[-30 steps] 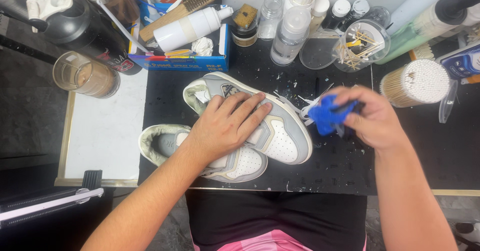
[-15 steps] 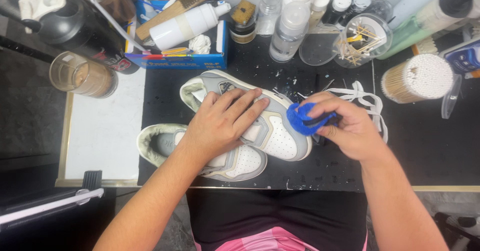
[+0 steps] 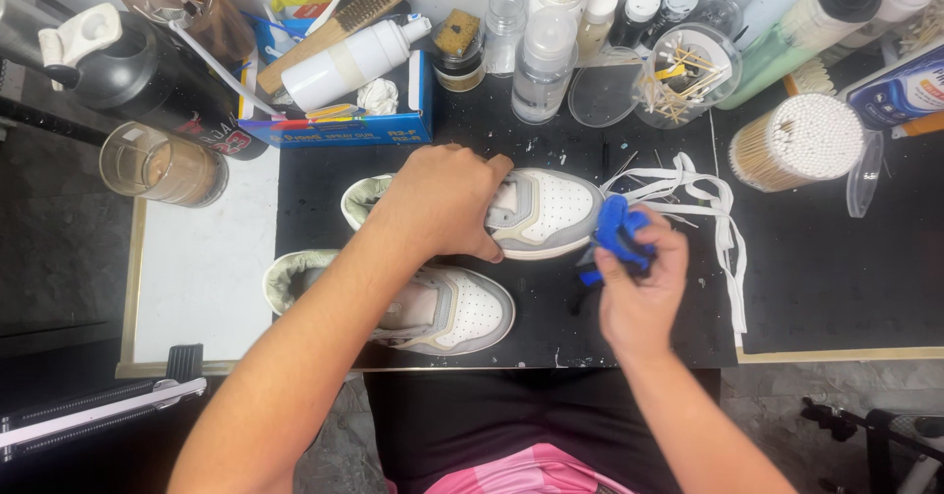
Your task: The person wipes the exterior of a pair of white and grey sneakers with a blue cloth. They then thread white shoelaces through the eyelets of the shoes and tie them into a bow.
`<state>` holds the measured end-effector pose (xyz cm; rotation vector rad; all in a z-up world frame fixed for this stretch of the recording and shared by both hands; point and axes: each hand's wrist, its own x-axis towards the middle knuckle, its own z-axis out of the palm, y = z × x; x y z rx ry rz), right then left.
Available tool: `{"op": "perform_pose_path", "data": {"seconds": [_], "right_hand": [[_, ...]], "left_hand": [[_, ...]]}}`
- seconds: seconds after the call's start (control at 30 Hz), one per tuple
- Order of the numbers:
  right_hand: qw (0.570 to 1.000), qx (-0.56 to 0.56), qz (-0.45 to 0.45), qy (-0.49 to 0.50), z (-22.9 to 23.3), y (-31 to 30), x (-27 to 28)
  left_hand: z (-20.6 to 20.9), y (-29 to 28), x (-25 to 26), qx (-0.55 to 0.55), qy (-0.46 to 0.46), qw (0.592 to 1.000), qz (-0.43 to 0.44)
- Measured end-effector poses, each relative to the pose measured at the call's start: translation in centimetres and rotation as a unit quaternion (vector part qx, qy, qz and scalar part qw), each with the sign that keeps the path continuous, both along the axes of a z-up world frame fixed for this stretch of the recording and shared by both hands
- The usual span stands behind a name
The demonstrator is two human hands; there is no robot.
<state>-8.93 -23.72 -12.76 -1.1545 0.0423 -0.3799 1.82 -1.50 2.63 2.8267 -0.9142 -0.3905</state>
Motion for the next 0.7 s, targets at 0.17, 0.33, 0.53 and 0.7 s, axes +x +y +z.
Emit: {"op": "perform_pose_path", "data": {"seconds": [0.17, 0.33, 0.53, 0.7], "right_hand": [[0.986, -0.159, -0.055, 0.008, 0.3, 3.3, -0.9], [0.99, -0.137, 0.02, 0.006, 0.6, 4.7, -2.2], [0.991, 0.093, -0.071, 0.063, 0.1, 3.1, 0.1], [0.977, 0.167, 0.044, 0.126, 0.7, 4.3, 0.2]], "left_hand": [[-0.3, -1.0, 0.8, 0.037, 0.022, 0.998, 0.035], [-0.8, -0.6, 0.8, 0.05, -0.005, 0.998, 0.045], [-2.2, -0.8, -0.4, 0.042, -0.067, 0.996, 0.041], [-3.2, -0.7, -0.1, 0.065, -0.101, 0.992, 0.04]]}}
